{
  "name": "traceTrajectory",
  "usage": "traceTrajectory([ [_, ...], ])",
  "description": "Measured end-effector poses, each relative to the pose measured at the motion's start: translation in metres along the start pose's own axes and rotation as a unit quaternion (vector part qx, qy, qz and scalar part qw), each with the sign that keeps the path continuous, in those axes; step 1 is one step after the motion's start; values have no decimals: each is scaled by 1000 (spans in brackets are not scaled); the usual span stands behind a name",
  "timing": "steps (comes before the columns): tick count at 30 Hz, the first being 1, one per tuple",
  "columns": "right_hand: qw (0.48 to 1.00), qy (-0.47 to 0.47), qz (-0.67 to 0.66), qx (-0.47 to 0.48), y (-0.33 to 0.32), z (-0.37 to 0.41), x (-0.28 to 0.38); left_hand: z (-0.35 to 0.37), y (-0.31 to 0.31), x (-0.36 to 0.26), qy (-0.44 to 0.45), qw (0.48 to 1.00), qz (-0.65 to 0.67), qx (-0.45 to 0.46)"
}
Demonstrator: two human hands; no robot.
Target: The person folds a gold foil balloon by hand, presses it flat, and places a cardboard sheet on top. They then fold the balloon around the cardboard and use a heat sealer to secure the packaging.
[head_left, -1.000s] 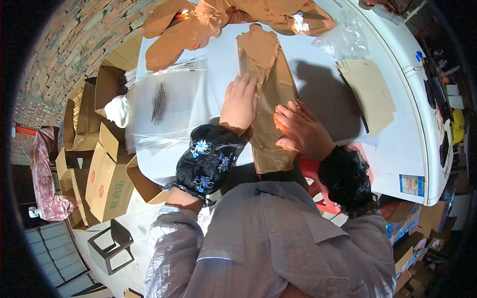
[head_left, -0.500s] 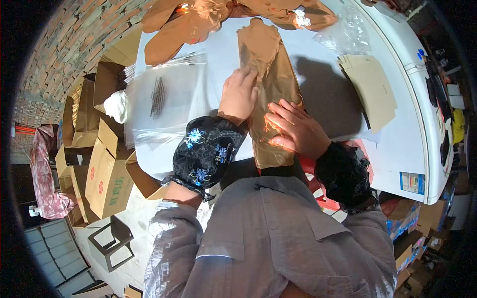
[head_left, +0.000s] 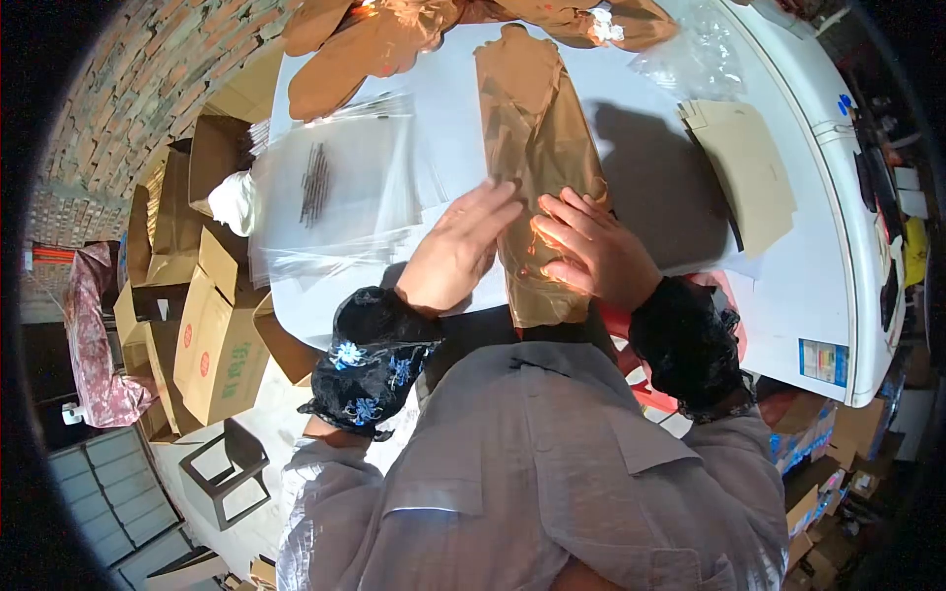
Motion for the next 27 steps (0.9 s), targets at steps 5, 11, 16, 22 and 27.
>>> traceTrajectory([
  [5, 1000, 2, -11, 1, -1, -1, 0, 9, 10, -5, 30, 998, -27, 43],
  [11, 1000, 0, -4, -9, 1, 1, -2, 9, 11, -7, 41, 996, -42, 69],
  [16, 1000, 20, -4, -3, 0, 5, -2, 11, 12, -8, 39, 995, -54, 75],
  [22, 996, 82, 33, -27, -6, 23, -20, 10, 13, -9, 24, 995, -55, 76],
  [27, 990, 77, 107, -41, -12, 38, -29, 11, 11, -10, 13, 996, -50, 72],
])
Point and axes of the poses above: each hand's wrist, its own z-axis away from the middle knuckle, its own y-axis out of the palm, x = y × z, the point moved 5 cm from there along -z, towards the middle knuckle, and after that the axes turned 3 degrees about -x, right-handed, at the moved point
